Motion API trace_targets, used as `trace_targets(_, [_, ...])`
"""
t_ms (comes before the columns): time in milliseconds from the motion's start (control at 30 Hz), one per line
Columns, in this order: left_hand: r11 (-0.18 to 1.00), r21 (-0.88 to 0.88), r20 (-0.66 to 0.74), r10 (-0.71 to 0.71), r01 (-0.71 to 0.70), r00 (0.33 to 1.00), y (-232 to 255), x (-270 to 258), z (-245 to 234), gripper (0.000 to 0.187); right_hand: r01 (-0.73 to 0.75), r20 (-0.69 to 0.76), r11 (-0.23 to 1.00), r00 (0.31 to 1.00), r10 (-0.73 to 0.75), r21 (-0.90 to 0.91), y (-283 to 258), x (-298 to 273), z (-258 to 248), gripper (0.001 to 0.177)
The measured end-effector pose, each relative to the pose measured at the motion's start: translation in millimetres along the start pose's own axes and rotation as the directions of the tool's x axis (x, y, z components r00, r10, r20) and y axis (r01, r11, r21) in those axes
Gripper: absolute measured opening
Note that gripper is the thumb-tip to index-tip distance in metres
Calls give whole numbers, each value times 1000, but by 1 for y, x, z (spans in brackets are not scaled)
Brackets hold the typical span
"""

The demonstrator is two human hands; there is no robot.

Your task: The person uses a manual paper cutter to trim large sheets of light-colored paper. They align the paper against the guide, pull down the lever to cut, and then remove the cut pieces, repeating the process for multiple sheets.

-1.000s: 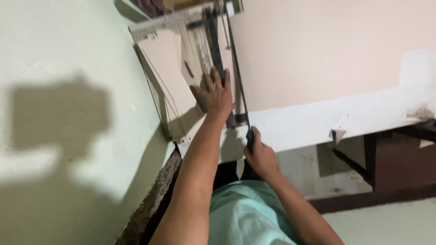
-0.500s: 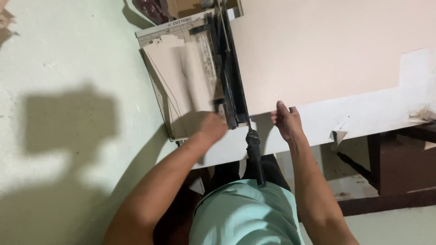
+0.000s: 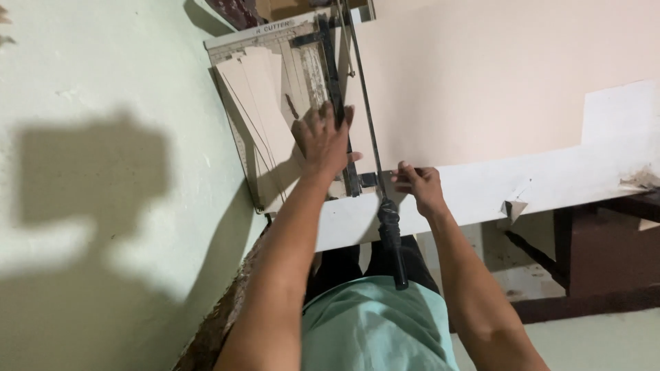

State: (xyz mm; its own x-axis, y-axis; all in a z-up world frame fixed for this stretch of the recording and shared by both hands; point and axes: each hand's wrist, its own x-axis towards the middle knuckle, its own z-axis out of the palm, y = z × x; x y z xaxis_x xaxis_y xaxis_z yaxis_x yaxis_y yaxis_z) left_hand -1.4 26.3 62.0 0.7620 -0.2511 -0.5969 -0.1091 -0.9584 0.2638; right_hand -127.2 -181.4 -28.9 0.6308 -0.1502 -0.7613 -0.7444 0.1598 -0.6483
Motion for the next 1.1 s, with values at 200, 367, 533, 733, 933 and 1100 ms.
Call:
trace_targets(200, [977, 181, 136, -142, 116, 980, 13, 24, 29, 110, -28, 43, 872, 998, 56, -489, -30, -21, -6, 41])
trace_targets(367, [957, 249, 134, -189, 152, 973, 15, 34, 30, 100, 29, 94, 410, 986, 138, -912, -163, -177, 58, 82])
trace_targets(533, [984, 107, 116, -153, 141, 981, 15, 37, 38, 116, 89, 64, 335, 994, -83, -938, 28, -88, 54, 69])
trace_targets(733, [980, 168, -4, -104, 103, 995, 19, 12, 0, 107, 113, 110, 531, 993, -37, -840, -23, -116, 42, 76])
trace_targets(933, [720, 601, 114, 353, -348, 928, 15, -2, 64, 35, -52, 108, 904, 988, 107, -425, -92, -142, 3, 62])
trace_targets(1100, [692, 419, -75, 672, -588, 737, -11, -27, 124, 38, -154, -209, 969, 959, 193, 192, 0, 4, -69, 83])
